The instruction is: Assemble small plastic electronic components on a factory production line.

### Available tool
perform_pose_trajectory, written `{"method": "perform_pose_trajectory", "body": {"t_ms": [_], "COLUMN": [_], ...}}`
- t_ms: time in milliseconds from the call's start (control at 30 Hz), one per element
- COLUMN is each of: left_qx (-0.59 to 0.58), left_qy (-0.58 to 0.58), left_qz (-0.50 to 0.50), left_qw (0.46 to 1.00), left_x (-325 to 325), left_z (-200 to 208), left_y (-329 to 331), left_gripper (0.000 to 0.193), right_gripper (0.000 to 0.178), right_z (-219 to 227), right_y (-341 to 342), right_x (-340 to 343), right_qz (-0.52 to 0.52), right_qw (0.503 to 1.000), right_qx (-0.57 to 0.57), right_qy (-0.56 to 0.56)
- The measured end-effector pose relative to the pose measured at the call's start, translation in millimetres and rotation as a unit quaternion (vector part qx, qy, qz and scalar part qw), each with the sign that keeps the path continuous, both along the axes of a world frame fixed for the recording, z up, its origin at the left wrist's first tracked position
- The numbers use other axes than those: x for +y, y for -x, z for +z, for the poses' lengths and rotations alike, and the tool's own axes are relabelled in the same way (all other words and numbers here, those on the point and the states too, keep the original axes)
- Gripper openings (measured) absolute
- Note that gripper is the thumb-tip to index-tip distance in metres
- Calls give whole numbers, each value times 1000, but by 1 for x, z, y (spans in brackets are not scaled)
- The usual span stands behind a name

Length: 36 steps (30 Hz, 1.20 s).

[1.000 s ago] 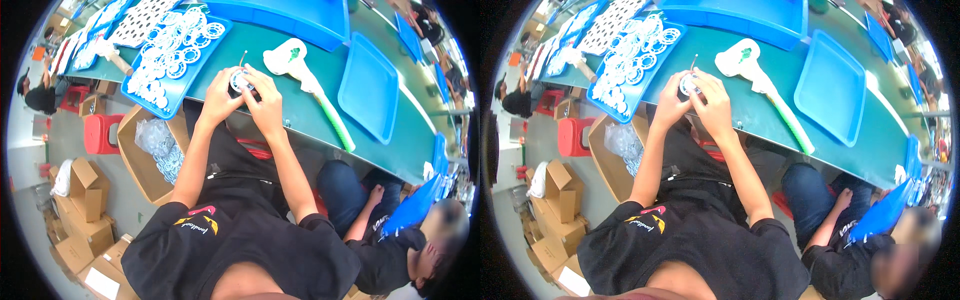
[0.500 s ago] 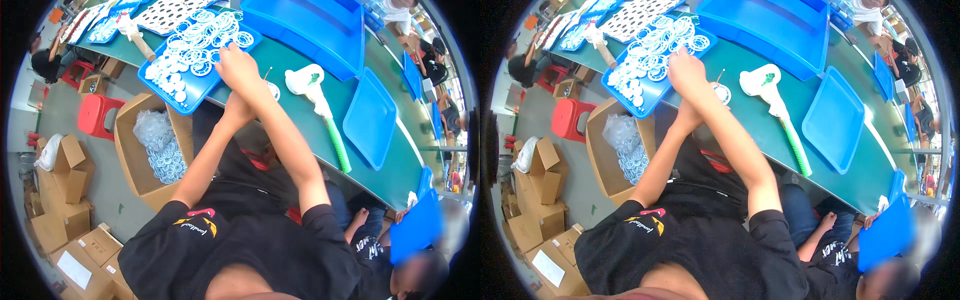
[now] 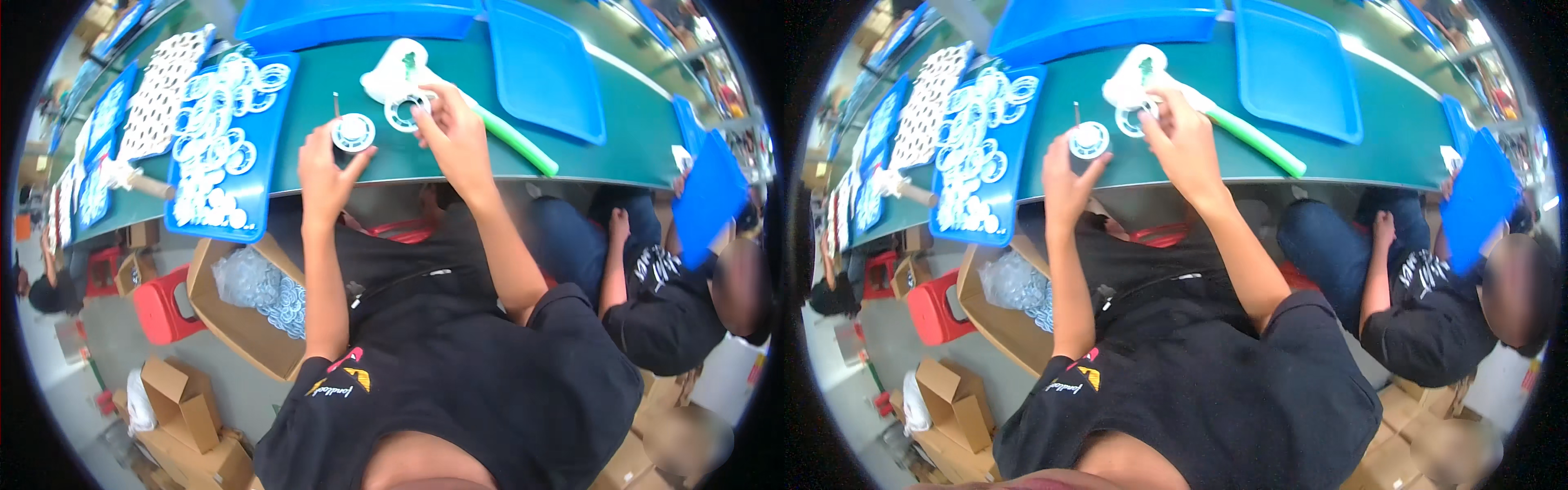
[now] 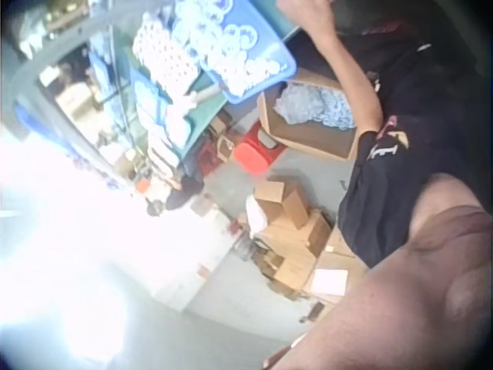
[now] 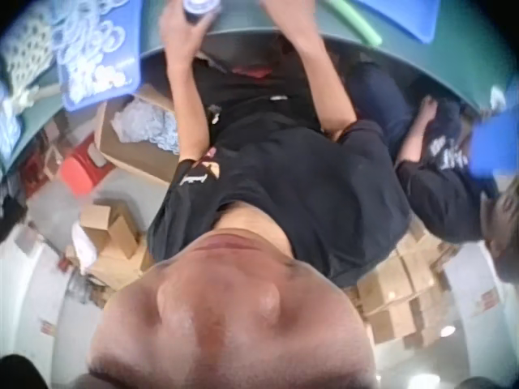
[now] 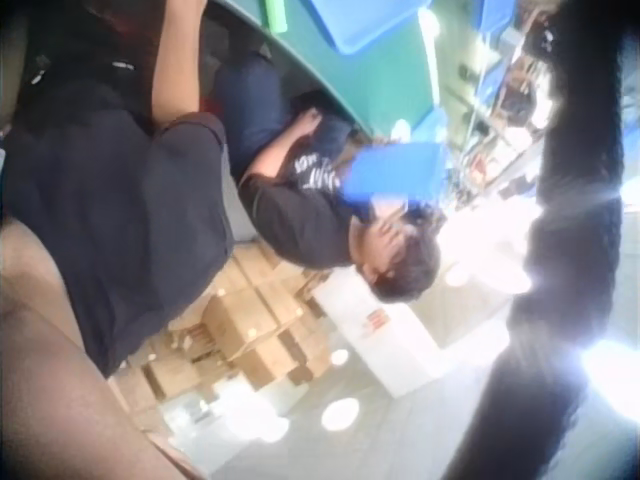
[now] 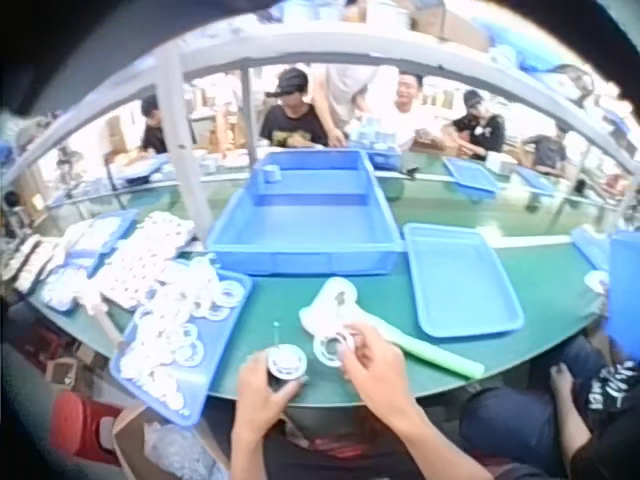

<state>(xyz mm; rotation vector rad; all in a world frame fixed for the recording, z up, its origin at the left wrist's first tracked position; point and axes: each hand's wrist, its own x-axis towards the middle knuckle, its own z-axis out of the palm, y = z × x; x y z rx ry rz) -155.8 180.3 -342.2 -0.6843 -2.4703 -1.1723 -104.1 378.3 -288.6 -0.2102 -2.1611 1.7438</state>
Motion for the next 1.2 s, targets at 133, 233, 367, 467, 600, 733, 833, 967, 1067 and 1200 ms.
{"method": "perform_pose_trajectory", "body": {"t_ms": [133,233,367,467,600,733,833,967,1067,1200], "left_qx": [-38,-61,-64,-71,-89,-65,-64,-66,-85,-122], "left_qy": [-11,-8,-4,-5,5,-63,-107,-99,-137,-164], "left_qz": [11,5,0,-2,-14,-36,-62,-89,-96,-124], "left_qw": [999,998,998,997,996,995,990,989,982,971], "left_x": [41,66,67,64,60,63,67,72,70,63], "left_z": [2,2,2,2,3,11,8,2,3,6], "left_y": [-4,-23,-28,-30,-33,-34,-22,-22,-21,-21], "left_gripper": [58,57,56,56,61,68,64,43,39,40], "right_gripper": [28,37,47,52,55,58,58,56,55,53], "right_z": [-45,-37,-33,-26,-33,-29,-32,-37,-38,-39], "right_y": [-53,-67,-67,-63,-59,-60,-58,-55,-56,-57], "right_x": [37,36,46,45,50,45,45,48,47,46], "right_qz": [-101,-128,-77,-64,-30,-39,-30,-8,-11,-13], "right_qw": [994,988,976,970,960,951,947,947,947,950], "right_qx": [-29,-21,-62,-100,-80,-107,-78,-60,-53,-41], "right_qy": [-35,-85,-193,-211,-267,-286,-310,-315,-317,-310]}}
